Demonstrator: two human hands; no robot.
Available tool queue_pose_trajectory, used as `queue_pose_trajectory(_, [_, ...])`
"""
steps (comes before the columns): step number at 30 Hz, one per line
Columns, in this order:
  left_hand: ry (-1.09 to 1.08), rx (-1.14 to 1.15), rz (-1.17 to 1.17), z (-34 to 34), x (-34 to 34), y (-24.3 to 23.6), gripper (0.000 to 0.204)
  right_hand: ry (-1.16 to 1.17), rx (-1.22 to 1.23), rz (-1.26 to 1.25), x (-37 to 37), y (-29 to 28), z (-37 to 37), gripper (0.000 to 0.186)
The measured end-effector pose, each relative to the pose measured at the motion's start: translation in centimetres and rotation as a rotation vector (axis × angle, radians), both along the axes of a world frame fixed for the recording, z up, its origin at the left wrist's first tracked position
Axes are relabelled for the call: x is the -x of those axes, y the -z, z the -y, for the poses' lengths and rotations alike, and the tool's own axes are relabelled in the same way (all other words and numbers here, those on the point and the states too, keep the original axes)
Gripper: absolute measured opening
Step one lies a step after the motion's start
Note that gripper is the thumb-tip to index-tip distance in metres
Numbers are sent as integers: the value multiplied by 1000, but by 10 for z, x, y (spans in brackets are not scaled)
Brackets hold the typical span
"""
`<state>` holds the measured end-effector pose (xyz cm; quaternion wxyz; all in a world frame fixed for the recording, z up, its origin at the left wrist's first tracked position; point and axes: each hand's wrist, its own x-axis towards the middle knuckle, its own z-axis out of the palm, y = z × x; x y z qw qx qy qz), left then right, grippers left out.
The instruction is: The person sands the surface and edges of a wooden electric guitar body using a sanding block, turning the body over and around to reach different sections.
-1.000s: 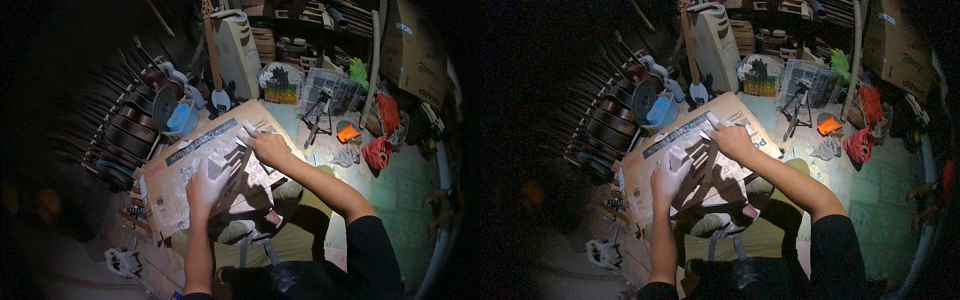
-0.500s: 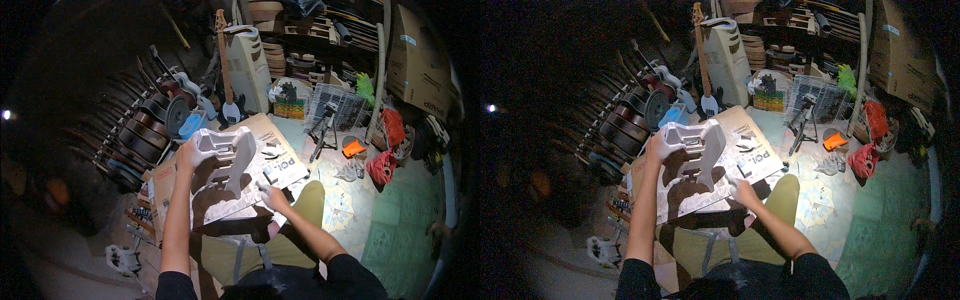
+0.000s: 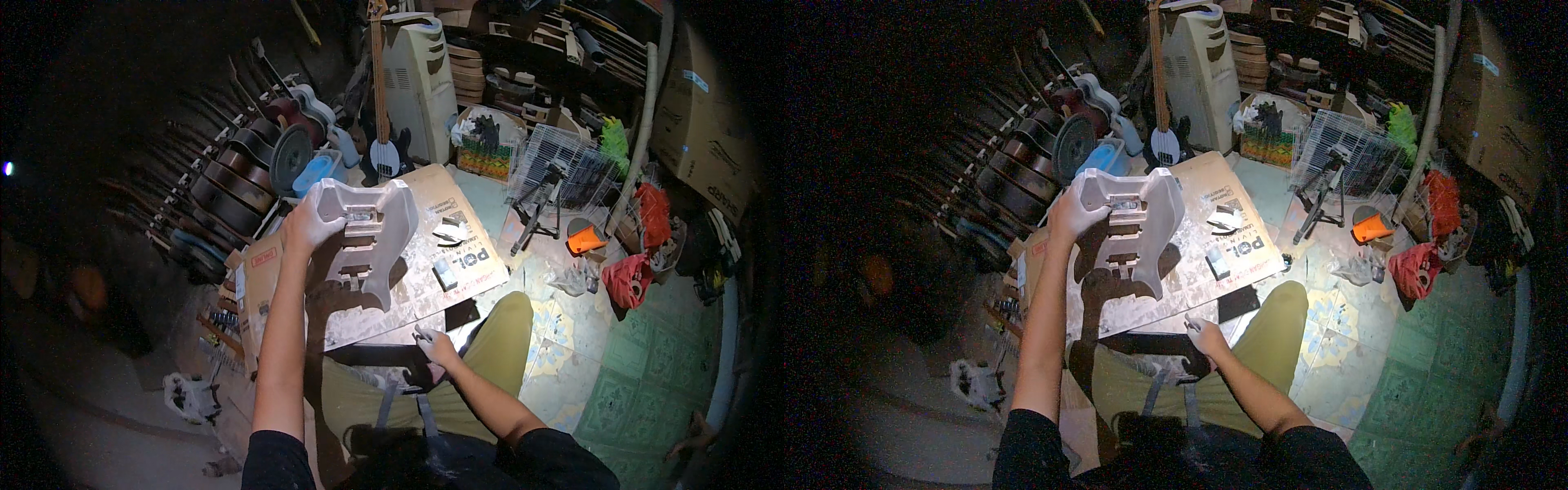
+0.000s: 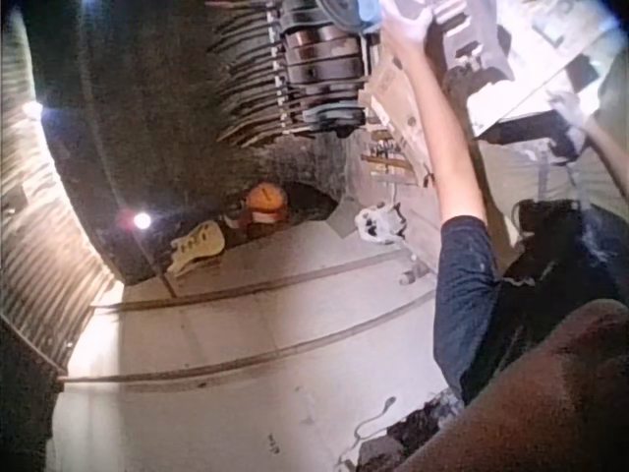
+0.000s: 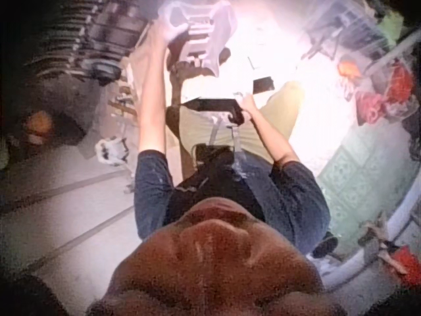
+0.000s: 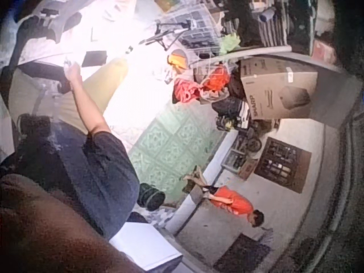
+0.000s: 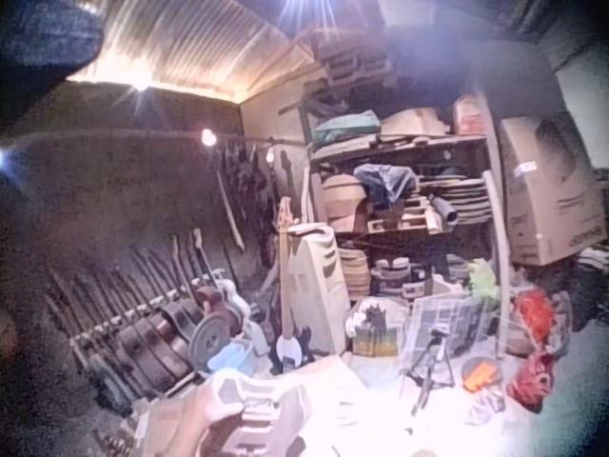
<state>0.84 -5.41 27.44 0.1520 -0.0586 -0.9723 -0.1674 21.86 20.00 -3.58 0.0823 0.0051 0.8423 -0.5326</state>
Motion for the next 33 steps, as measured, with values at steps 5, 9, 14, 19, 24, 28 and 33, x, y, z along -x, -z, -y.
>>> queue_pose_trajectory(5, [-4, -16, -4, 9, 0, 1, 92, 12, -63, 47, 1, -2, 0, 39])
queue_pose_trajectory(9, [14, -46, 9, 12, 0, 3, 93, 14, -88, 61, 3, 1, 0, 36])
queue_pose_trajectory(14, [50, -34, 23, 16, 2, 7, 102, 50, -55, 101, 3, 8, 1, 34])
queue_pose_trajectory(19, [150, -13, -34, 32, 5, 14, 102, 46, -66, 176, 5, 6, 5, 44])
queue_pose_trajectory(24, [139, -128, 148, 42, 3, 13, 81, 158, -56, 128, 7, 11, 13, 46])
queue_pose_trajectory(28, [116, -467, 326, 17, -2, 9, 71, 192, 27, 102, 9, 18, 1, 43])
queue_pose_trajectory(33, [171, -885, 333, 42, 3, 29, 67, 182, 90, 115, 9, 10, 9, 36])
